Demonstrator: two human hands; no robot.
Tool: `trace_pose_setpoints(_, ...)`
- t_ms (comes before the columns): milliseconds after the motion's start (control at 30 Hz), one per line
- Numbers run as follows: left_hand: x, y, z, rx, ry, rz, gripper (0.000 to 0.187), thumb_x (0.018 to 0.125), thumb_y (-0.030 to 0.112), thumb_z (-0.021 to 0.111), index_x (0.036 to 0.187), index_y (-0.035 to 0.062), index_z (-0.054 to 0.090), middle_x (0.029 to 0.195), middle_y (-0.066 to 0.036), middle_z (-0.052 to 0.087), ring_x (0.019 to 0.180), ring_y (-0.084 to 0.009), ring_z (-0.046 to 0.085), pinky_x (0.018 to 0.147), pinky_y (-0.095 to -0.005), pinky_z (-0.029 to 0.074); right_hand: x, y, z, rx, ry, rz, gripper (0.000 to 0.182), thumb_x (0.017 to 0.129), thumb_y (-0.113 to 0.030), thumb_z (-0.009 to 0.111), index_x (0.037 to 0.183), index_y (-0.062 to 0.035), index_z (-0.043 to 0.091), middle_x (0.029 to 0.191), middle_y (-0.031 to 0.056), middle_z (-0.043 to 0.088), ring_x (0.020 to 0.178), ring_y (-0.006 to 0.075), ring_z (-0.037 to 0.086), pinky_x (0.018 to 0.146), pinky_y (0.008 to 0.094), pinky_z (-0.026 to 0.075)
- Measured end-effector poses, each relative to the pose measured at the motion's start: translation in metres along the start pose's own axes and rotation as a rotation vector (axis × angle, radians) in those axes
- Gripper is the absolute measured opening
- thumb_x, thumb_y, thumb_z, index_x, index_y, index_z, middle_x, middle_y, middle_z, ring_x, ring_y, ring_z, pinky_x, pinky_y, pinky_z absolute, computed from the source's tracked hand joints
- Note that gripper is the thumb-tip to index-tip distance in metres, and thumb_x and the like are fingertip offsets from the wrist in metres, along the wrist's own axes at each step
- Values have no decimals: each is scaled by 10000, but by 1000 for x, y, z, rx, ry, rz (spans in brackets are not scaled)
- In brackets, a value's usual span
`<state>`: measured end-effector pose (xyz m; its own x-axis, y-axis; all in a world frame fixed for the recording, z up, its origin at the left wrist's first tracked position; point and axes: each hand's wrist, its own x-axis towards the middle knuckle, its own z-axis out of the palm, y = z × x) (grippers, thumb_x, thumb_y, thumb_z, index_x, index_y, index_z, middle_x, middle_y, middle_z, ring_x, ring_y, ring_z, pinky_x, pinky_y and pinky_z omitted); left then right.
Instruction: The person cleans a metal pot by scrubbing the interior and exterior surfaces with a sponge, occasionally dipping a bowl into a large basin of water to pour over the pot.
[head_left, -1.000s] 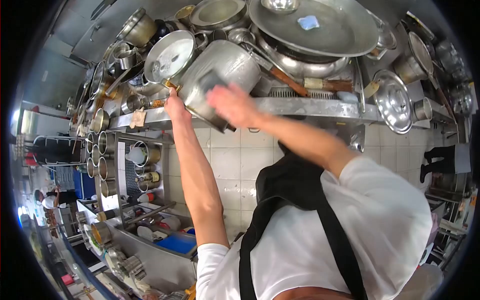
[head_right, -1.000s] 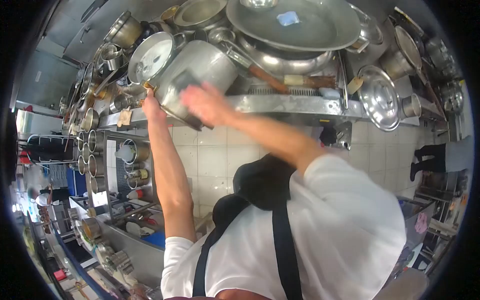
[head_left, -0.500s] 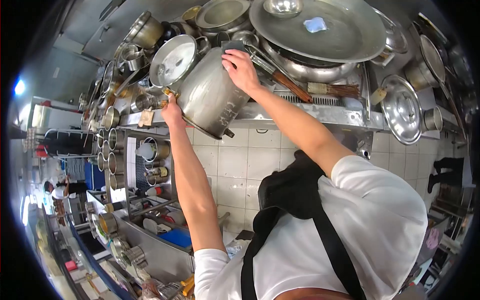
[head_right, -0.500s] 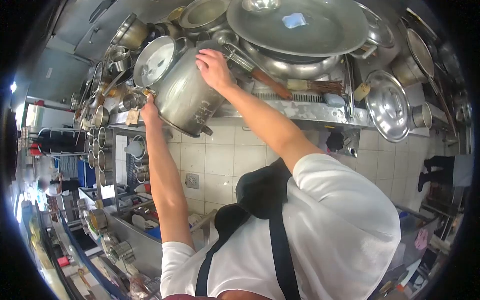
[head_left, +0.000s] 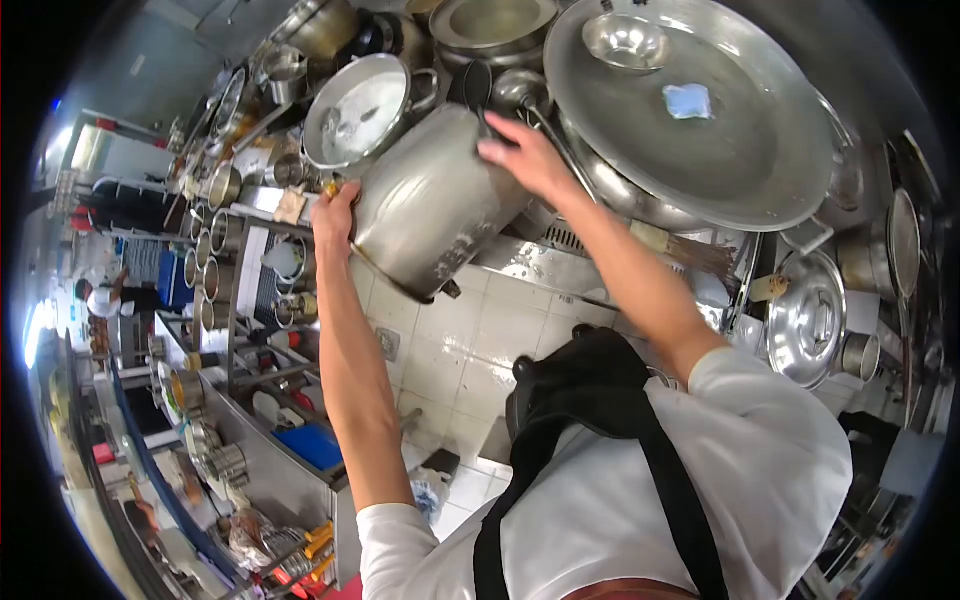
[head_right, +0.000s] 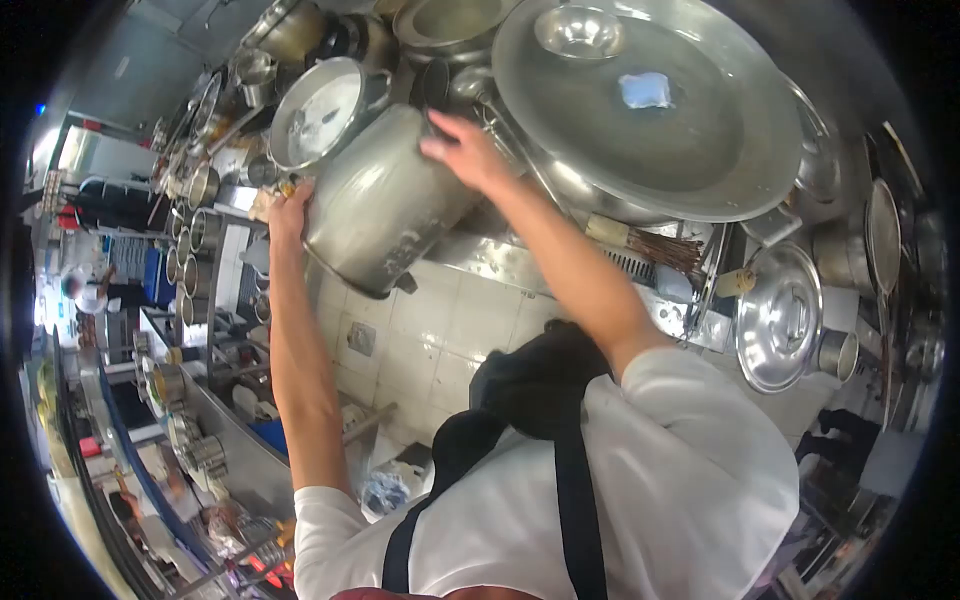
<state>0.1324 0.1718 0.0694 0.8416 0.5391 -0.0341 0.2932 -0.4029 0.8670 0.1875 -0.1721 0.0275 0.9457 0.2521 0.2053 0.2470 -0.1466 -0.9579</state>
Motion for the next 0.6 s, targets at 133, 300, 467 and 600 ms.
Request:
trace_pose_setpoints(133, -7, 4, 13, -88, 40, -77, 298, 828, 221, 794, 1014, -11, 775, 919, -29, 739, 843, -141, 645, 797, -298, 490, 104, -2, 13, 179, -232, 362, 714, 862, -440, 789, 1454, -89, 596, 1363, 166, 665, 1203, 238, 646, 1044, 345, 484)
trace_pose_setpoints(300, -18, 16, 11, -61, 87, -48, 317, 821, 209, 802, 1024, -32, 772, 914, -33, 740, 832, -129, 638, 797, -293, 491, -8, 2, 0, 198, 59, 267, 740, 850, -435, 812, 1445, -55, 592, 1347, 174, 671, 1231, 243, 634, 1053, 362, 475)
trace_pose_setpoints(467, -26, 17, 14, -46, 104, 0, 313, 840, 219, 791, 1025, -32, 771, 905, -35, 740, 827, -130, 634, 801, -297, 492, 25, -30, -13, 50, -93, 358, 811, 823, -459, 828, 1389, 71, 589, 1305, 217, 681, 1189, 277, 657, 1029, 373, 484)
trace_pose_setpoints(600, -24, 9, 15, -90, 92, -35, 335, 844, 235, 804, 1050, -27, 777, 935, -38, 748, 855, -123, 630, 820, -292, 484, 58, -25, 3, 151, -63, 515, 944, 761, -532, 855, 1465, 4, 526, 1439, 222, 573, 1330, 336, 542, 1081, 476, 439)
